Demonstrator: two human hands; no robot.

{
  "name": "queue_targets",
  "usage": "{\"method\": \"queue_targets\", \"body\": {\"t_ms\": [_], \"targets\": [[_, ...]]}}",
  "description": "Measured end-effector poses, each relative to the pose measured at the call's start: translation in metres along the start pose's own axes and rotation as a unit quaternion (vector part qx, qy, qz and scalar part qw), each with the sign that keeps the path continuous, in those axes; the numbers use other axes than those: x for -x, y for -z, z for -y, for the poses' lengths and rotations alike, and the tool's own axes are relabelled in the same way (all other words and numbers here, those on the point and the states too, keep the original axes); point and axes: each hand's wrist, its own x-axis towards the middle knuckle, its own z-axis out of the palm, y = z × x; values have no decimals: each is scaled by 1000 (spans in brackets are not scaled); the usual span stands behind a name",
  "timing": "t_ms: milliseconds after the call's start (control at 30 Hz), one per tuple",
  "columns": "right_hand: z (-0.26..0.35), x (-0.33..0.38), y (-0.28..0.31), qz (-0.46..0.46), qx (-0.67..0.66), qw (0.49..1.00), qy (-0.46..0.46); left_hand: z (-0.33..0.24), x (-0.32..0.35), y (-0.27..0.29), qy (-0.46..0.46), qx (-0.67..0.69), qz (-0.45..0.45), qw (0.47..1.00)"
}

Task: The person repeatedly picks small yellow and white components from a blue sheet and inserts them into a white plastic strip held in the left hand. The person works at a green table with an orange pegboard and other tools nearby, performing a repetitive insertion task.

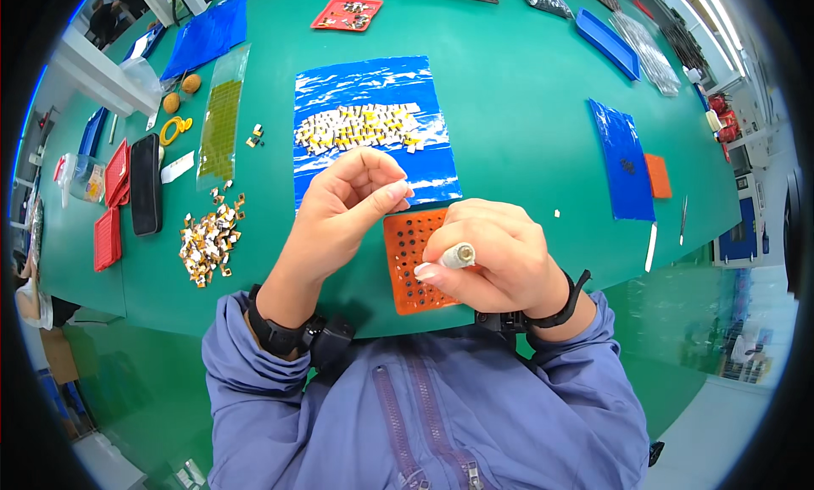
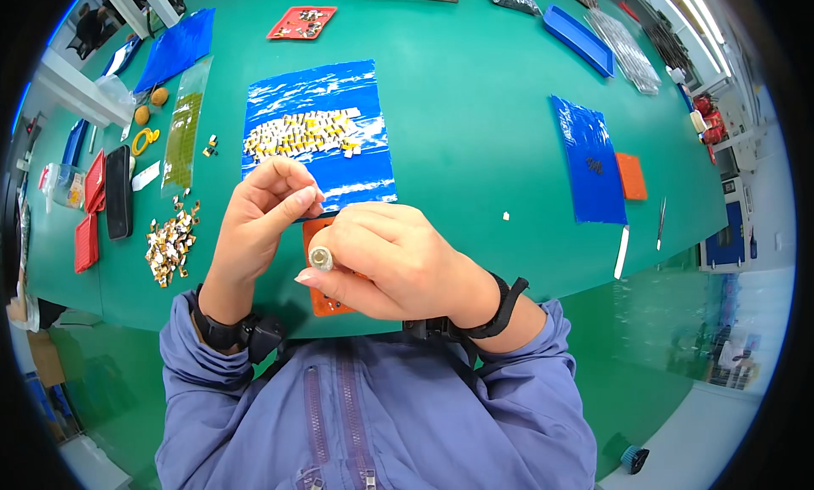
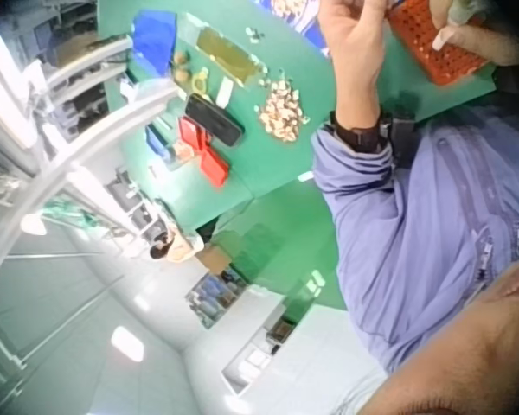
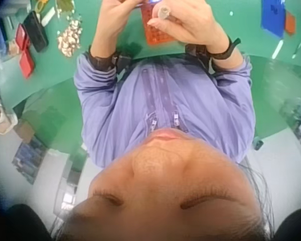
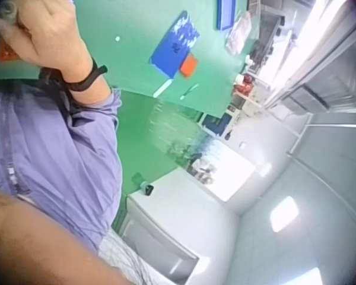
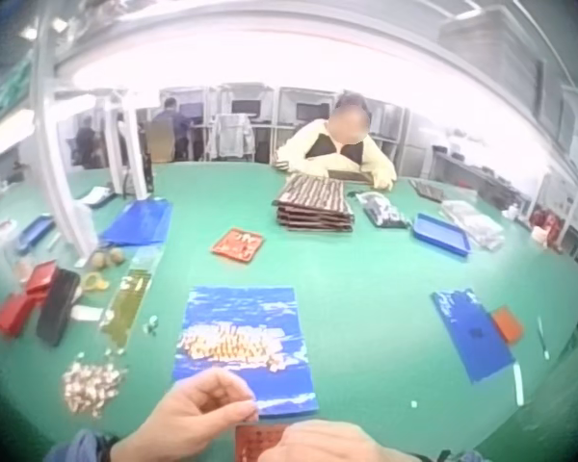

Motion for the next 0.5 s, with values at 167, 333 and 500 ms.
{"method": "queue_targets", "body": {"t_ms": [167,333,500], "targets": [[0,-1,5,25,-9,999,-21,1,0,0,6,-33,13,999],[-9,2,14,-107,-120,983,-92,1,2,-1,-4,-32,2,999],[-35,10,33,-348,-274,877,-183,1,0,-1,-23,-55,-6,998]]}}
